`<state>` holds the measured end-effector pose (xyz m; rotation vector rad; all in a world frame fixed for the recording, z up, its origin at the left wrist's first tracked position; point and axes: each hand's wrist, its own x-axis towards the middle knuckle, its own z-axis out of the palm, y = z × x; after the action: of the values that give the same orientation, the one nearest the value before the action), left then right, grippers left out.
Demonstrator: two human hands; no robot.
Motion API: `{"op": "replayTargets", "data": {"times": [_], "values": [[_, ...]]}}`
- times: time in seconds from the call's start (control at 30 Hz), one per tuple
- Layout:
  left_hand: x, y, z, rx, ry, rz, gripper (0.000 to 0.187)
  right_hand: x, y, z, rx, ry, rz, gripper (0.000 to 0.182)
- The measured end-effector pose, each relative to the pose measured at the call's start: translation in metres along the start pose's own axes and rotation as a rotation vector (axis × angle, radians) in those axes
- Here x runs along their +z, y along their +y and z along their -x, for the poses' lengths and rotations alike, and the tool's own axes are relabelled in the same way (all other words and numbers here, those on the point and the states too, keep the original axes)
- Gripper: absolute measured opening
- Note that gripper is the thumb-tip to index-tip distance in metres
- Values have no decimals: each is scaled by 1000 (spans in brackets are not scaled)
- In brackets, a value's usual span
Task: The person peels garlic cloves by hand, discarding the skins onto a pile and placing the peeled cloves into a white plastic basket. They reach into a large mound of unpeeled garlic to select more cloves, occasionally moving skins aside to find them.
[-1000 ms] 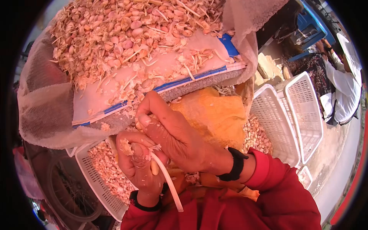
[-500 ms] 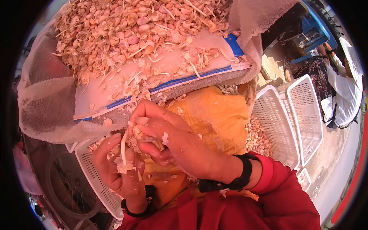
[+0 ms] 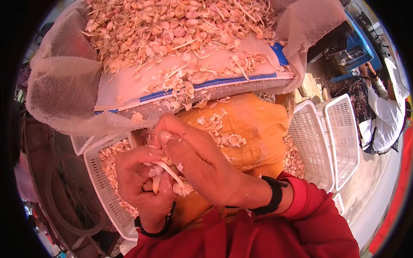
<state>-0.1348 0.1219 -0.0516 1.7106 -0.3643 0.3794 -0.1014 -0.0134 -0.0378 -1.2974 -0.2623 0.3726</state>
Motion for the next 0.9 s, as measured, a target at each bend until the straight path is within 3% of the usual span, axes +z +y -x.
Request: {"op": "replayTargets", "data": {"times": [0.1,0.3,0.4,0.5,0.6,0.7,0.8,0.9], "values": [[2,-6,10,-4,166,39,33,12,2,1,-8,20,76,28],[-25,-15,26,-27,123,-199,37,36,21,0,36,39,13,28],[-34,-15,33,-88,118,-198,36,43,31,-1,70,-15,-88,24],[-47,-22,36,-66,97,-103,32,56,41,0,122,3,-159,24],[-58,-25,39,0,55,-206,27,63,49,-1,199,-12,-142,26],[-64,-27,50,-101,143,-135,19,76,59,-10,260,-9,-183,27],[-78,-28,57,-153,219,-66,21,92,68,-18,424,-80,-613,23],[-96,-33,74,-60,534,61,29,109,86,-28,428,-41,-709,23]]}}
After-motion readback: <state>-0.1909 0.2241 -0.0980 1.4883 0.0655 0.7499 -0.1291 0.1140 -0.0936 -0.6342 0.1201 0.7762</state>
